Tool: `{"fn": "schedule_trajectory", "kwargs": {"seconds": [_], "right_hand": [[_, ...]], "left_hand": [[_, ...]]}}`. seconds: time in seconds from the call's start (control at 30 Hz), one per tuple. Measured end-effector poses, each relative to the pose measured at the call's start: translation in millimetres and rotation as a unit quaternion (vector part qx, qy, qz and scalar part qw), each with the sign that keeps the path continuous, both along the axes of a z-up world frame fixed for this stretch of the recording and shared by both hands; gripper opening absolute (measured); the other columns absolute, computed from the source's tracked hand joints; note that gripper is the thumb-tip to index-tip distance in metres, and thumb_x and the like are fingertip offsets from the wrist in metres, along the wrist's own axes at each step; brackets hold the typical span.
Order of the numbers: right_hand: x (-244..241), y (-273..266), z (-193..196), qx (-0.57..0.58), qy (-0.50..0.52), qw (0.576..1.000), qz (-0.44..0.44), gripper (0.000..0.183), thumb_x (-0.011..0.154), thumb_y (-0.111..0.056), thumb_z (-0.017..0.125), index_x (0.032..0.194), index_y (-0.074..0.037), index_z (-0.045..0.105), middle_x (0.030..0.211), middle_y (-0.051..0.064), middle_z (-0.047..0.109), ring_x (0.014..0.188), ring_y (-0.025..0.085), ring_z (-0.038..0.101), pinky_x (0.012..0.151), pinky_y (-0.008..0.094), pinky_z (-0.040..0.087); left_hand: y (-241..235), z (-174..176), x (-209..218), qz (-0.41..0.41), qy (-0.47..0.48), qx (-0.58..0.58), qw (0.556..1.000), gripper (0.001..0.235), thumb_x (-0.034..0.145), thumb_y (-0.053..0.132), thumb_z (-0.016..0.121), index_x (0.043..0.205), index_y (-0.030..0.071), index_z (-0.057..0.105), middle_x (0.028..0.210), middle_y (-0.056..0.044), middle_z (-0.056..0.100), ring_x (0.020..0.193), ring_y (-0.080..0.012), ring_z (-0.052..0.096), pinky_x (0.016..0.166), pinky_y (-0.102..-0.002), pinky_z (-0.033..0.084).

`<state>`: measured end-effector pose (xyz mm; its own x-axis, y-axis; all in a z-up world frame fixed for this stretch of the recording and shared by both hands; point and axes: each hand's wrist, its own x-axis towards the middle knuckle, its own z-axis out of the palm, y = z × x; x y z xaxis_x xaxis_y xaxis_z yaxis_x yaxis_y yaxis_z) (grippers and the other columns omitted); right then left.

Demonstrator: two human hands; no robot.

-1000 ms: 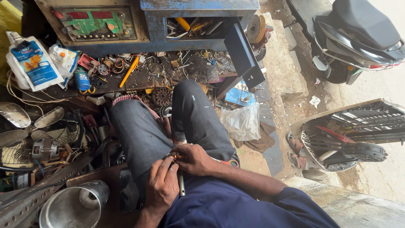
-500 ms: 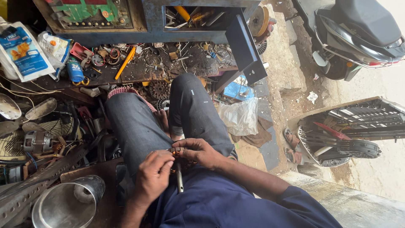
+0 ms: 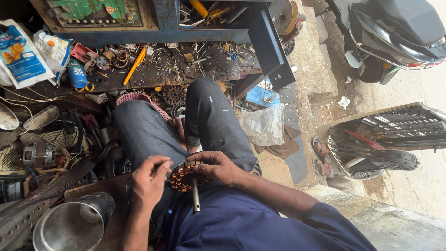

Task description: The person sits on the floor and assembles a cylindrical electrical component by inserting small white rectangular pieces into slots on a copper-wound rotor. The person repeatedly picks up pieces from the workbench and places them into the rotor, adjusting their position with both hands.

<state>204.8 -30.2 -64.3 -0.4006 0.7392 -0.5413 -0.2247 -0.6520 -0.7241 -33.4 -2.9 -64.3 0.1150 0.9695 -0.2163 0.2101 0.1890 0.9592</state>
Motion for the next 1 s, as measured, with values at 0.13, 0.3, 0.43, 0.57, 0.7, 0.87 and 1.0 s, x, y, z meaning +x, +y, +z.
{"fn": "schedule_trajectory", "kwargs": {"seconds": [0.13, 0.3, 0.43, 0.57, 0.7, 0.87, 1.0], "right_hand": [[0.5, 0.0, -1.3, 0.002, 0.01, 1.0, -0.006, 0.04, 0.101, -0.015, 0.065, 0.138, -0.001, 0.061, 0.117, 0.007, 0.073, 0.1, 0.011, 0.068, 0.083, 0.026, 0.056], [0.5, -0.3, -2.2, 0.009, -0.004, 1.0, -0.006, 0.039, 0.102, -0.016, 0.064, 0.137, -0.001, 0.061, 0.118, 0.008, 0.073, 0.103, 0.011, 0.068, 0.085, 0.025, 0.056], [0.2, 0.0, -0.6, 0.014, 0.014, 1.0, -0.012, 0.038, 0.102, -0.016, 0.063, 0.137, -0.001, 0.06, 0.12, 0.008, 0.073, 0.109, 0.011, 0.068, 0.093, 0.025, 0.057], [-1.7, -1.2, 3.0, 0.015, 0.009, 1.0, -0.018, 0.04, 0.1, -0.016, 0.065, 0.137, -0.003, 0.059, 0.119, 0.005, 0.072, 0.104, 0.008, 0.067, 0.088, 0.023, 0.055], [0.1, -0.6, 6.7, 0.004, -0.024, 1.0, -0.003, 0.04, 0.099, -0.017, 0.068, 0.136, -0.002, 0.062, 0.11, 0.003, 0.072, 0.087, 0.007, 0.062, 0.072, 0.024, 0.049], [-0.1, -2.5, 6.6, 0.017, -0.076, 0.997, 0.014, 0.04, 0.098, -0.019, 0.068, 0.134, -0.002, 0.064, 0.109, 0.002, 0.074, 0.089, 0.007, 0.065, 0.075, 0.024, 0.053], [0.1, 2.9, 6.3, 0.023, -0.043, 0.999, 0.005, 0.04, 0.099, -0.018, 0.067, 0.135, -0.002, 0.063, 0.112, 0.004, 0.074, 0.096, 0.008, 0.067, 0.081, 0.024, 0.055]], "left_hand": [[-11.0, 23.2, 17.3, -0.076, 0.117, 0.284, 0.949, 0.01, 0.091, 0.001, 0.07, 0.101, 0.001, 0.071, 0.098, -0.011, 0.075, 0.089, -0.02, 0.074, 0.077, -0.03, 0.061], [-33.0, 35.4, 34.0, -0.12, 0.25, 0.395, 0.876, 0.011, 0.089, -0.002, 0.07, 0.098, -0.005, 0.072, 0.102, -0.02, 0.073, 0.097, -0.0335, 0.074, 0.082, -0.038, 0.064], [-37.9, 39.5, 33.4, -0.12, 0.24, 0.383, 0.884, 0.011, 0.088, -0.002, 0.069, 0.098, -0.005, 0.07, 0.104, -0.019, 0.072, 0.101, -0.0355, 0.073, 0.085, -0.04, 0.062], [-29.8, 44.3, 34.4, -0.107, 0.195, 0.296, 0.929, 0.01, 0.086, 0.0, 0.07, 0.096, -0.001, 0.069, 0.101, -0.013, 0.073, 0.095, -0.0292, 0.07, 0.078, -0.039, 0.06], [-15.2, 41.9, 28.6, -0.142, 0.148, 0.272, 0.94, 0.008, 0.088, 0.002, 0.069, 0.096, 0.004, 0.067, 0.093, -0.008, 0.072, 0.087, -0.0241, 0.069, 0.077, -0.038, 0.057], [-3.0, 23.3, 7.9, -0.036, -0.035, 0.097, 0.994, 0.017, 0.096, 0.007, 0.067, 0.113, 0.007, 0.069, 0.088, -0.004, 0.072, 0.071, -0.0088, 0.066, 0.061, -0.022, 0.055], [4.0, 11.0, 4.3, 0.003, -0.036, -0.003, 0.999, 0.013, 0.096, 0.008, 0.068, 0.108, 0.008, 0.073, 0.084, -0.002, 0.074, 0.063, -0.0062, 0.062, 0.053, -0.019, 0.051]]}}
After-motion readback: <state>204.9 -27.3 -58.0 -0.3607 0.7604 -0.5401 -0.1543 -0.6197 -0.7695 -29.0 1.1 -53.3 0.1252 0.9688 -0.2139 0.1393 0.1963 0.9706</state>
